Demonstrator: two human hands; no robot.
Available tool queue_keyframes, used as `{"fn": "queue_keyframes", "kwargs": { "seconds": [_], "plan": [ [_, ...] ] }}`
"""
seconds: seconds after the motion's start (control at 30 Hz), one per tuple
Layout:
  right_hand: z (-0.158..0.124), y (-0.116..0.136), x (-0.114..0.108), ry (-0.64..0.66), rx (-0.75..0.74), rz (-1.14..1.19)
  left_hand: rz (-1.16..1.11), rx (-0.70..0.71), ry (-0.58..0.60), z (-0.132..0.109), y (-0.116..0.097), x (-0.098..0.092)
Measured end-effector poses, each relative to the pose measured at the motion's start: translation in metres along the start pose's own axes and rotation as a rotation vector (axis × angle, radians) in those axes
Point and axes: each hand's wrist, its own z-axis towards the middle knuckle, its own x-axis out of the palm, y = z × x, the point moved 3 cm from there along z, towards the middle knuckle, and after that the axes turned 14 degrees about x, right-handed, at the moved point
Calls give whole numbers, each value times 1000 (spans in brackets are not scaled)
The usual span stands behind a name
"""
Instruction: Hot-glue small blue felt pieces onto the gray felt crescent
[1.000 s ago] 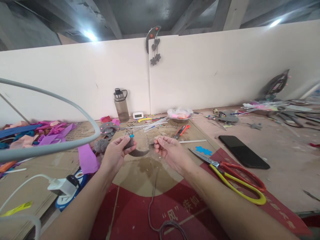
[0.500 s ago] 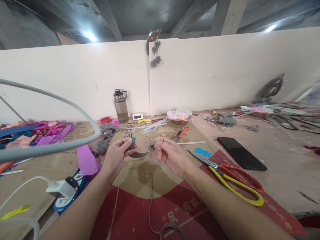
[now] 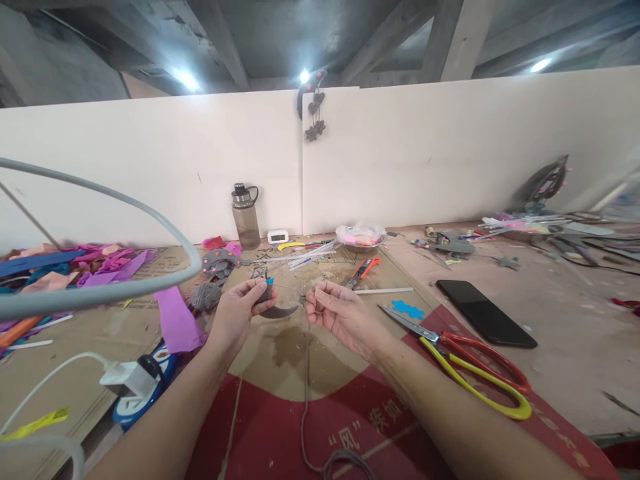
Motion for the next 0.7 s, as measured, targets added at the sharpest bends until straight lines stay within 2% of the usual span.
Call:
{"fn": "queue_keyframes", "kwargs": {
  "seconds": [0.3, 0.7],
  "plan": [
    [2, 0, -3, -27, 51, 119, 10, 12, 0, 1, 4, -2],
    [2, -4, -2, -96, 5, -27, 45, 19, 30, 2, 6, -3]
  ]
}}
